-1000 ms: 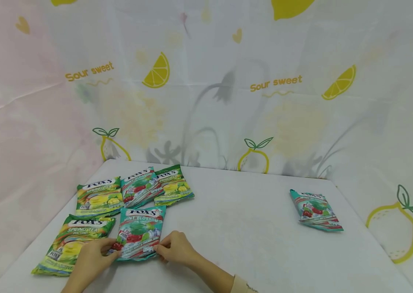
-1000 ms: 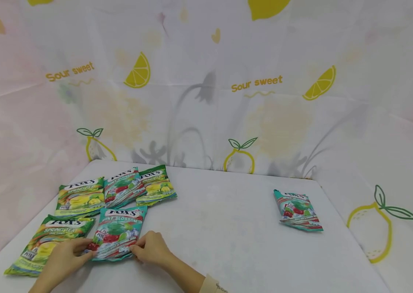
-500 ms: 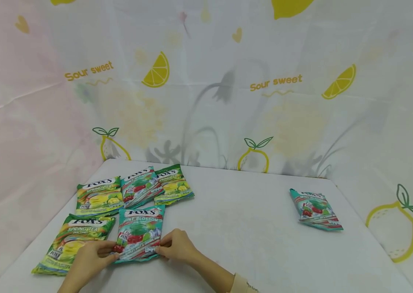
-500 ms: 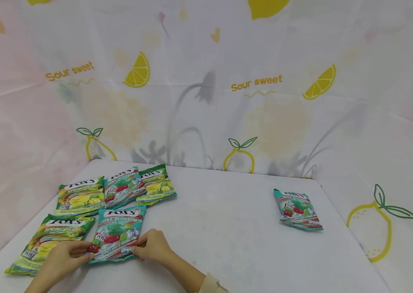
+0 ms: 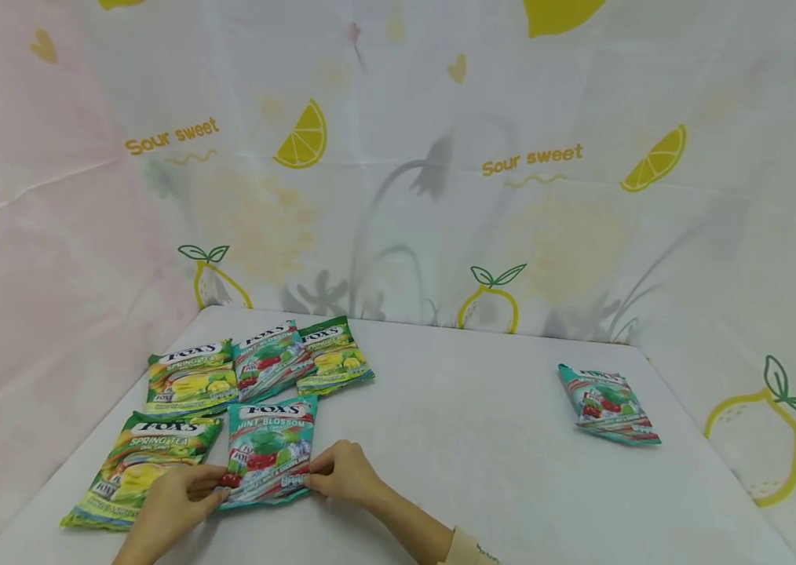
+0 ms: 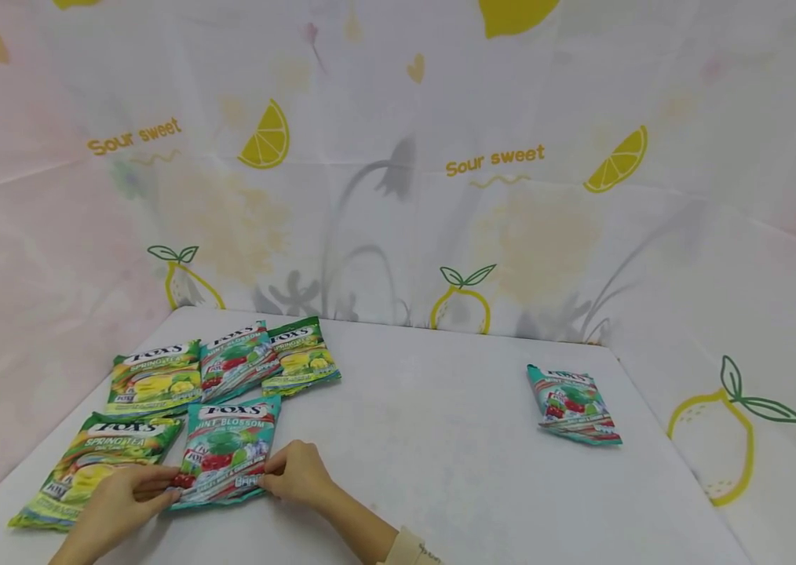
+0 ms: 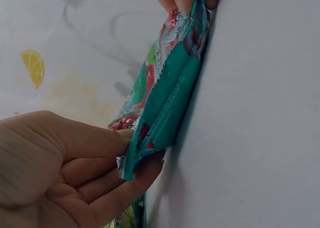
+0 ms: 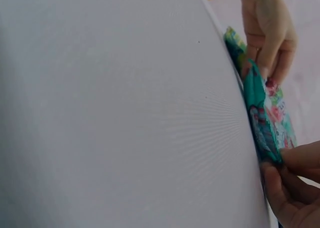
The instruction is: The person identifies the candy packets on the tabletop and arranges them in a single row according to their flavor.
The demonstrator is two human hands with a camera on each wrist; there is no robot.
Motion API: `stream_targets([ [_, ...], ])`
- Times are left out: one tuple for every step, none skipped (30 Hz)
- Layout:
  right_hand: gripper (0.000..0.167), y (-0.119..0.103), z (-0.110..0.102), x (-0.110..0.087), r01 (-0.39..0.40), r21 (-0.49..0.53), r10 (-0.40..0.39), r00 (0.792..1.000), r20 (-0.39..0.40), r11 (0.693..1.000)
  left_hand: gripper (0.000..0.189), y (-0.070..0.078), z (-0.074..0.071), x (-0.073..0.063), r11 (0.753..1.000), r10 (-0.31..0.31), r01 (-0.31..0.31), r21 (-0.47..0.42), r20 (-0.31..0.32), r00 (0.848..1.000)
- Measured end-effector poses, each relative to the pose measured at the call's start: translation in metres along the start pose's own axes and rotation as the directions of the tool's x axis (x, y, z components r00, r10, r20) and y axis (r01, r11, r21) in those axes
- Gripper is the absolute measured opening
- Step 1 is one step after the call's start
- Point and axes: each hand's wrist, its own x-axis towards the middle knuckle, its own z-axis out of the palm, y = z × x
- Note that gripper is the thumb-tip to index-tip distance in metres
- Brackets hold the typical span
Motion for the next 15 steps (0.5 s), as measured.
stream_targets([
  [0.010, 0.0003, 0.0000, -0.0001, 0.009, -0.005, -0.009, 1.000, -0.005, 1.000, 0.028, 0.0003, 0.0008, -0.0004, 1.000, -0.004, 0.004, -0.001, -0.007, 1.000],
  [0.010, 0.0006, 0.0000, -0.0004, 0.019, -0.011, -0.019, 1.000, -0.009, 1.000, 0.027, 0.0006, 0.0015, -0.0009, 1.000, -0.006, 0.006, 0.000, -0.014, 1.000],
  [0.010, 0.0008, 0.0000, -0.0007, 0.031, -0.021, -0.032, 0.999, -0.014, 0.999, 0.025, 0.0009, 0.0023, -0.0014, 1.000, -0.006, 0.006, -0.004, -0.022, 1.000],
  [0.011, 0.0007, 0.0000, -0.0012, 0.043, -0.030, -0.044, 0.999, -0.016, 0.999, 0.023, 0.0012, 0.0030, -0.0019, 1.000, -0.004, 0.004, -0.009, -0.029, 1.000],
  [0.011, 0.0005, -0.0001, -0.0019, 0.056, -0.045, -0.057, 0.998, -0.017, 0.997, 0.021, 0.0014, 0.0036, -0.0024, 1.000, 0.000, -0.001, -0.013, -0.038, 0.999],
  [0.012, 0.0000, -0.0003, -0.0026, 0.068, -0.061, -0.069, 0.997, -0.015, 0.996, 0.019, 0.0016, 0.0041, -0.0029, 1.000, 0.008, -0.008, -0.016, -0.048, 0.999],
  [0.013, -0.0004, -0.0006, -0.0033, 0.082, -0.079, -0.083, 0.996, -0.012, 0.994, 0.017, 0.0018, 0.0045, -0.0031, 1.000, 0.015, -0.016, -0.018, -0.055, 0.998],
  [0.014, -0.0009, -0.0008, -0.0041, 0.094, -0.094, -0.096, 0.995, -0.008, 0.991, 0.016, 0.0021, 0.0048, -0.0032, 0.999, 0.024, -0.025, -0.021, -0.062, 0.998],
  [0.015, -0.0015, -0.0012, -0.0050, 0.106, -0.107, -0.107, 0.994, -0.004, 0.989, 0.015, 0.0025, 0.0047, -0.0035, 0.999, 0.026, -0.028, -0.025, -0.064, 0.998],
  [0.015, -0.0021, -0.0017, -0.0059, 0.116, -0.118, -0.117, 0.993, 0.000, 0.986, 0.015, 0.0028, 0.0047, -0.0037, 0.999, 0.030, -0.032, -0.027, -0.067, 0.997],
  [0.016, -0.0025, -0.0022, -0.0066, 0.128, -0.132, -0.128, 0.992, 0.003, 0.983, 0.014, 0.0030, 0.0046, -0.0039, 0.999, 0.035, -0.037, -0.028, -0.069, 0.997],
  [0.016, -0.0029, -0.0028, -0.0074, 0.139, -0.143, -0.139, 0.990, 0.007, 0.980, 0.014, 0.0038, 0.0046, -0.0043, 0.999, 0.031, -0.033, -0.036, -0.070, 0.997],
  [0.016, -0.0030, -0.0035, -0.0079, 0.152, -0.154, -0.153, 0.988, 0.010, 0.976, 0.014, 0.0045, 0.0046, -0.0046, 0.999, 0.029, -0.032, -0.044, -0.067, 0.997],
  [0.016, -0.0030, -0.0043, -0.0085, 0.162, -0.160, -0.162, 0.987, 0.012, 0.974, 0.014, 0.0052, 0.0047, -0.0050, 0.998, 0.027, -0.031, -0.053, -0.067, 0.997],
  [0.016, -0.0029, -0.0053, -0.0089, 0.174, -0.168, -0.174, 0.985, 0.013, 0.970, 0.014, 0.0062, 0.0048, -0.0055, 0.998, 0.027, -0.031, -0.062, -0.069, 0.997],
])
